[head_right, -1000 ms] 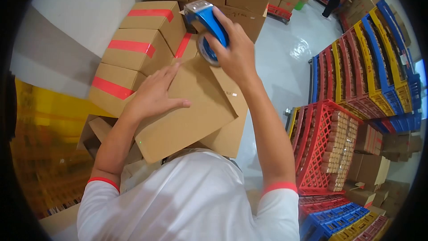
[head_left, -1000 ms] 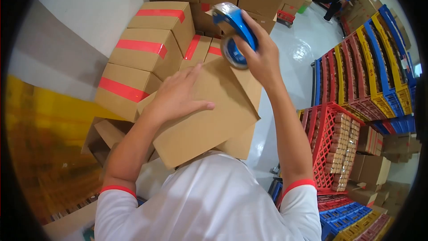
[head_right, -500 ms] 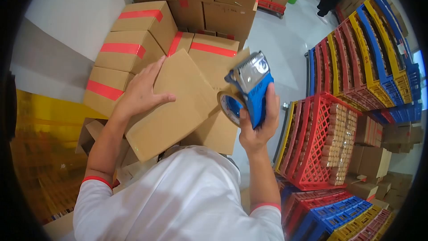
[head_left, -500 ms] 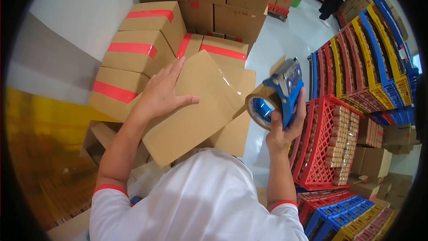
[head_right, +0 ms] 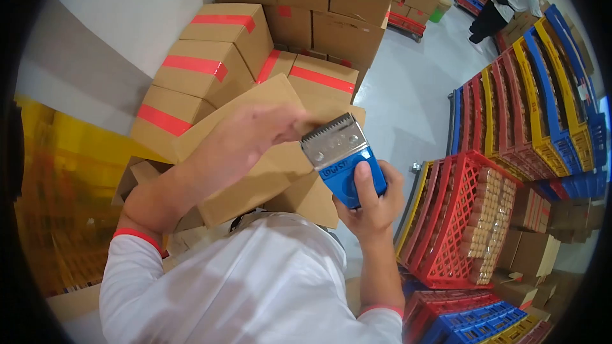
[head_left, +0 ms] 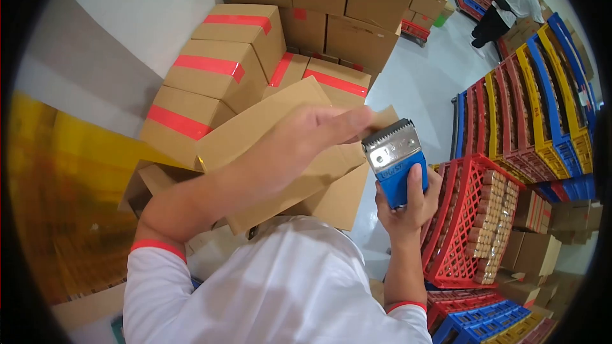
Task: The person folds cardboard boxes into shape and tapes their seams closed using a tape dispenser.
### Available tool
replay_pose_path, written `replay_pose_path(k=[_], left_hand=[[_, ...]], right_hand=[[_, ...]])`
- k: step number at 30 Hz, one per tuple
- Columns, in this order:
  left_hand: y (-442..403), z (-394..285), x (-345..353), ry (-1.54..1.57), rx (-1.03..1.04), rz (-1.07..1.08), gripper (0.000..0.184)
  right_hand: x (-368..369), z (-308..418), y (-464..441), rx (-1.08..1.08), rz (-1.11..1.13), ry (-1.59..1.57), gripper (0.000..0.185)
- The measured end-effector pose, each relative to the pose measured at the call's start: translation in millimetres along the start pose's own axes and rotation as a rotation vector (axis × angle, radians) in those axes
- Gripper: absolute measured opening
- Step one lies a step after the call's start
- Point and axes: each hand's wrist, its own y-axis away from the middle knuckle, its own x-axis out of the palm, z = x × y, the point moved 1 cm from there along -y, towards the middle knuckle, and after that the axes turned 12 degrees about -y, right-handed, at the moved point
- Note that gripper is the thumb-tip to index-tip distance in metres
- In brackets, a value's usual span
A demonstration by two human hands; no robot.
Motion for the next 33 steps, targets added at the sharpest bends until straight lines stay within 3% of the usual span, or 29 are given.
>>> replay_pose_path(k=[2, 4, 5, 7, 10, 11, 13, 18, 21, 23, 24, 26, 27, 29, 30, 32, 33], left_hand=[[-29, 21, -7, -0.025, 0.033, -0.090, 0.041], [-60, 44, -35, -0.172, 0.118, -0.265, 0.033], [-76, 51, -52, -0.293, 0.162, -0.360, 0.030], [-94, 49, -101, -0.359, 0.096, -0.411, 0.029], [-105, 72, -141, -0.403, -0.035, -0.329, 0.029], [-107, 85, -152, -0.255, -0.085, -0.221, 0.031], [-107, 95, -154, -0.233, -0.125, -0.239, 0.031], [-110, 117, -161, -0.113, -0.158, -0.269, 0.034], [-125, 149, -184, -0.370, -0.259, -0.140, 0.041], [-132, 173, -194, -0.914, -0.249, -0.297, 0.052], [-129, 167, -187, -0.917, -0.228, -0.286, 0.052], [-111, 137, -166, -0.614, -0.070, -0.384, 0.057], [-103, 119, -151, -0.621, -0.055, -0.373, 0.057], [-95, 91, -127, -0.228, -0.091, -0.492, 0.049], [-96, 94, -124, -0.232, -0.090, -0.479, 0.049], [-100, 108, -125, -0.815, -0.054, -0.408, 0.053], [-105, 103, -123, -0.886, 0.001, -0.411, 0.058]], right_hand=[[-2, 26, -31, 0.005, 0.036, 0.063, 0.085], [0, 43, -54, 0.301, 0.334, 0.159, 0.082], [-2, 47, -61, 0.301, 0.332, 0.157, 0.082], [-1, 49, -73, 0.478, 0.556, 0.257, 0.074], [12, 49, -91, 0.515, 0.650, 0.268, 0.066], [18, 46, -94, 0.518, 0.646, 0.270, 0.066], [31, 36, -98, 0.482, 0.721, 0.272, 0.059], [54, 25, -114, 0.473, 0.737, 0.268, 0.053], [61, 19, -114, 0.498, 0.726, 0.256, 0.050], [60, 17, -112, 0.486, 0.698, 0.260, 0.050], [58, 19, -109, 0.474, 0.671, 0.251, 0.050], [55, 21, -104, 0.461, 0.627, 0.254, 0.050], [53, 22, -102, 0.451, 0.602, 0.221, 0.051], [50, 21, -99, 0.449, 0.577, 0.174, 0.053], [50, 21, -96, 0.458, 0.569, 0.181, 0.053], [51, 20, -94, 0.451, 0.545, 0.154, 0.054], [53, 20, -94, 0.443, 0.543, 0.158, 0.054]])
